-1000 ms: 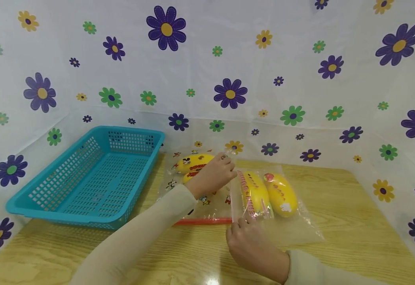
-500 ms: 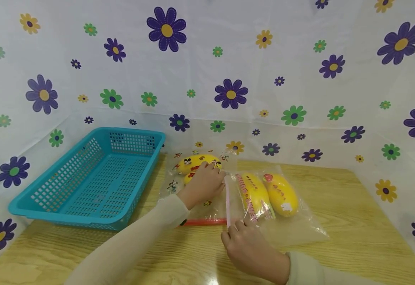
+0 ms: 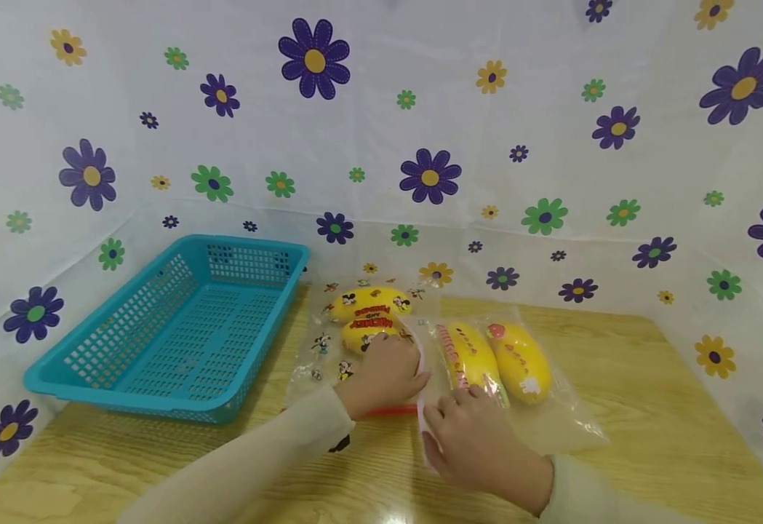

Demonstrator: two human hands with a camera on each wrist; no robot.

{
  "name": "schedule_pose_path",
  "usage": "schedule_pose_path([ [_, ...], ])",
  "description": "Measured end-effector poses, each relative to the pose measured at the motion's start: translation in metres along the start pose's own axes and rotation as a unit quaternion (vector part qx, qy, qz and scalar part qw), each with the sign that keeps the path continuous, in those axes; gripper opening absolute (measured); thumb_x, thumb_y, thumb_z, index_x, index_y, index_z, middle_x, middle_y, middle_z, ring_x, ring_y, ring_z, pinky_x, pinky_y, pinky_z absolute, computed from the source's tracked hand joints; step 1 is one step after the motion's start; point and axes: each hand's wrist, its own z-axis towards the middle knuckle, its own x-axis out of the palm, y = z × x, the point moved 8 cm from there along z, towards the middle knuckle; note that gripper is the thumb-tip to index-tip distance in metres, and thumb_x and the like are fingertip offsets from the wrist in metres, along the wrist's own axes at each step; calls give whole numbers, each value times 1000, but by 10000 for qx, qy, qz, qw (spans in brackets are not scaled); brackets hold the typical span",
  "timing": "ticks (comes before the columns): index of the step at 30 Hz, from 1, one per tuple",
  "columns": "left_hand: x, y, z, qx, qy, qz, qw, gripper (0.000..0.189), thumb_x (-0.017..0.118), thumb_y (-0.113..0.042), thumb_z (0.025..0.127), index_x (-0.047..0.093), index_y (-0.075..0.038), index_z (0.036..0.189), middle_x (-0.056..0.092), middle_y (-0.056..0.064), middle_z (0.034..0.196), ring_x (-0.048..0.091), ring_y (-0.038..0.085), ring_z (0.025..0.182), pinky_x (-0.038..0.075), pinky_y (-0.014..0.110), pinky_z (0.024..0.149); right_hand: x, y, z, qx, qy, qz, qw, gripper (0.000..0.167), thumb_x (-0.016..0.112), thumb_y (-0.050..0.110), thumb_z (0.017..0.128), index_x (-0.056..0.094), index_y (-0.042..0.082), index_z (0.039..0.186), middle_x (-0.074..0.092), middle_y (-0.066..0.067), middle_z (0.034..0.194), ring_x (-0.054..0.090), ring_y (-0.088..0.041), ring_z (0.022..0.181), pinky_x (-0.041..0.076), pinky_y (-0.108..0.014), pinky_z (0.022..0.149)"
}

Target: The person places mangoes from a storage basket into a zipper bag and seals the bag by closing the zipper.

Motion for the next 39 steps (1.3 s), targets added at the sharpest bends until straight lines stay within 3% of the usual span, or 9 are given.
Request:
schedule_pose_path([
  [6,-6,-2,1,-174,-198,107,9996,45,58,-44,87,48,-17,53,58,-3,61,60,18,71,45,35,71,3,-94,-6,1236,171,82,9921,21,66,24,75,61,5,80,59,-6,63,52,-21,54,46,-33,54],
  [10,-6,-1,1,-280,-111,161,9994,37,57,-44,88,61,-13,69,64,0,77,61,19,82,45,35,76,30,-155,-29,2213,919,460,9698,30,64,21,80,60,-2,99,63,-13,74,51,-23,56,46,-33,50],
  [15,-7,-1,1,-299,-165,223,9992,35,56,-44,89,64,-10,82,66,3,89,60,19,88,46,34,79,74,-197,-65,2992,2161,839,9256,42,58,25,84,55,-7,112,66,-23,87,52,-24,55,49,-35,51],
  [19,-6,-1,0,-299,-184,227,9991,35,56,-43,89,65,-10,83,66,3,90,60,19,89,46,35,80,100,-210,-95,3353,3030,1263,8831,50,55,29,85,54,-11,116,65,-29,103,63,-35,75,53,-46,66],
  [22,-4,-1,0,-330,-134,242,9991,35,56,-44,89,65,-10,84,67,3,90,61,19,89,45,36,82,112,-215,-112,3543,3501,1735,8496,52,53,31,85,55,-11,116,62,-30,110,62,-40,87,52,-51,73],
  [26,-2,1,0,-359,-72,239,9990,35,56,-44,89,66,-10,85,67,3,91,62,20,88,46,37,83,124,-215,-125,3709,3902,2430,8069,47,50,28,86,56,-11,112,62,-28,108,61,-36,89,51,-50,75],
  [28,-1,0,0,-334,-86,221,9992,34,57,-44,89,65,-11,84,67,2,89,61,19,86,46,36,81,127,-213,-126,3681,3935,2625,8005,43,50,24,86,58,-12,109,63,-27,105,61,-34,88,51,-48,76],
  [33,-1,-2,4,-186,-240,63,9995,27,59,-36,88,63,-12,78,64,1,82,57,17,79,44,34,77,128,-213,-123,3607,3654,2749,8129,33,56,14,84,63,-13,101,65,-26,97,62,-33,83,53,-46,75],
  [39,-5,-4,18,-141,-499,14,9987,21,58,-29,88,62,-12,76,63,-1,77,58,16,75,44,33,77,123,-224,-126,3979,3479,2561,8093,32,58,15,84,63,-9,104,65,-24,97,61,-30,80,52,-44,70],
])
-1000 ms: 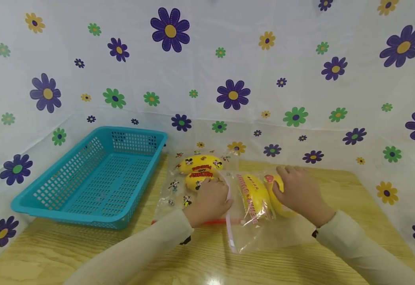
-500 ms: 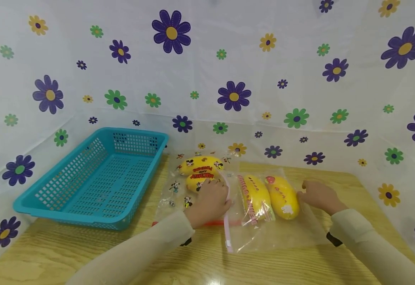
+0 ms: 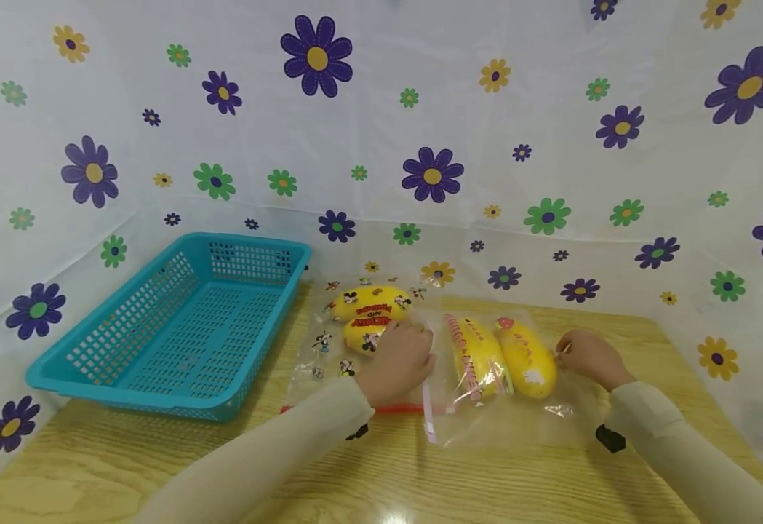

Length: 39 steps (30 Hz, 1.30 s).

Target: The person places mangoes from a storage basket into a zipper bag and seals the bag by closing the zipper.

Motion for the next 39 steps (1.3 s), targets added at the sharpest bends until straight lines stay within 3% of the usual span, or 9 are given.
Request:
schedule_pose_path([
  [4,7,-1,17,-50,15,99,9999,21,58,-30,89,63,-13,79,65,-1,81,61,17,79,45,33,77,-6,-18,2,302,-200,-9,9993,34,56,18,86,61,-9,107,64,-26,100,61,-30,80,51,-42,68],
  [9,23,0,42,-238,289,132,9992,24,57,-33,91,62,-15,75,62,-1,77,58,16,74,45,32,73,-12,-44,5,600,-460,80,9971,36,55,19,85,60,-10,107,64,-26,100,60,-31,79,50,-41,66],
  [18,42,-8,72,-394,473,-73,9981,28,55,-21,90,53,-17,63,63,-1,71,58,17,71,44,37,79,-23,-63,6,760,-780,62,9940,39,54,20,83,60,-10,106,62,-30,107,61,-39,86,50,-48,67],
  [27,48,-14,85,-336,197,236,9990,21,55,-23,91,64,-16,73,67,-1,77,61,18,76,47,37,80,-28,-72,8,1033,-792,68,9915,36,55,17,80,59,-12,102,63,-28,96,57,-32,73,48,-41,61],
  [35,58,-15,82,-395,695,95,9968,17,58,-29,90,66,-15,83,68,1,82,62,20,80,44,43,90,-26,-76,9,1052,-484,85,9932,33,56,14,76,58,-11,97,62,-25,90,55,-30,72,48,-39,61],
  [39,58,-18,80,-361,761,19,9964,21,60,-33,89,64,-16,79,67,-1,79,62,19,76,44,41,86,-27,-79,8,1021,-394,51,9940,33,56,13,74,58,-11,97,62,-26,92,57,-31,74,49,-40,60],
])
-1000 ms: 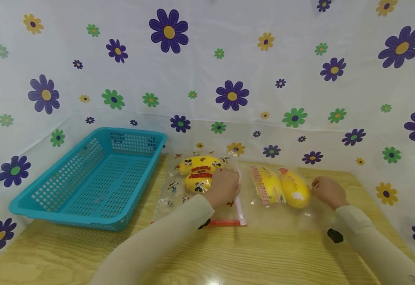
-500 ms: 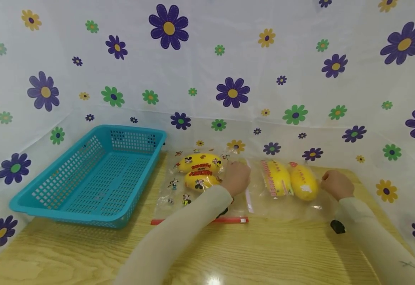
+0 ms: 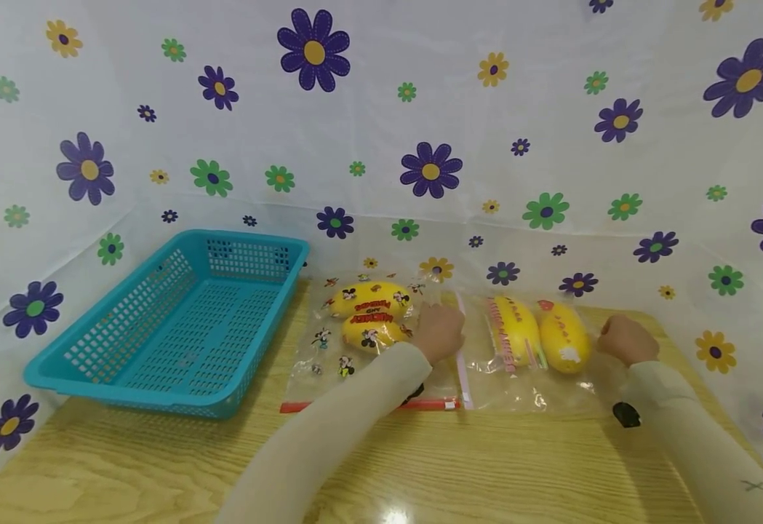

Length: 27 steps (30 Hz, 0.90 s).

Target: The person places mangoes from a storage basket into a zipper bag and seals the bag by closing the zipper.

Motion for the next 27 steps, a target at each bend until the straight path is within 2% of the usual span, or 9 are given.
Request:
schedule_pose_path([
  [6,-2,2,-1,-164,202,-167,9995,25,59,-35,89,62,-15,74,67,0,78,62,20,78,43,43,89,0,1,0,44,110,-113,9999,40,53,13,80,53,-15,109,58,-33,110,59,-43,89,51,-49,70],
  [10,3,8,1,-268,231,-119,9993,28,56,-40,89,64,-15,78,68,2,85,61,22,86,43,41,87,-1,2,0,1,-55,-115,9999,45,50,15,83,49,-16,115,55,-36,115,58,-46,92,51,-50,70],
  [12,5,11,1,-329,243,-10,9992,34,54,-45,90,66,-14,93,67,4,96,60,23,95,42,41,90,-2,4,-1,-36,-179,-78,9998,47,49,17,84,47,-16,118,54,-36,116,58,-46,93,51,-50,70],
  [14,3,16,-1,-361,181,67,9992,44,52,-49,90,62,-11,111,64,7,110,58,25,105,42,42,94,-4,6,0,-79,-293,-2,9995,50,48,18,85,44,-15,121,54,-37,116,58,-46,93,51,-50,70],
  [17,-7,24,-8,-291,-81,67,9995,63,52,-53,89,46,-10,135,55,10,128,50,27,120,38,44,103,-7,14,0,-196,-423,52,9989,54,47,21,88,37,-13,129,52,-37,119,57,-48,97,50,-53,74],
  [18,-12,27,-12,-226,-211,16,9995,66,53,-53,88,42,-10,138,52,10,132,48,27,122,37,45,105,-8,17,-1,-233,-452,58,9987,56,46,22,89,34,-12,132,51,-37,121,56,-49,99,49,-54,76],
  [23,-38,45,-33,75,-883,-104,9960,74,57,-51,87,31,-17,147,41,9,145,39,27,133,28,47,112,-15,44,-13,-538,-754,-40,9957,66,48,29,91,25,-9,140,43,-39,130,52,-52,105,47,-58,82],
  [26,-55,57,-44,73,-1170,-113,9930,73,55,-52,88,29,-19,148,36,7,150,33,27,138,23,49,115,-23,64,-22,-733,-1075,-120,9914,67,50,30,91,26,-8,141,43,-38,130,52,-52,104,47,-59,82],
  [27,-60,60,-48,43,-1209,-141,9926,72,54,-52,89,28,-19,148,34,7,152,30,27,141,20,49,116,-25,71,-25,-806,-1205,-165,9893,67,50,31,91,27,-7,141,44,-38,130,55,-51,100,48,-58,80],
])
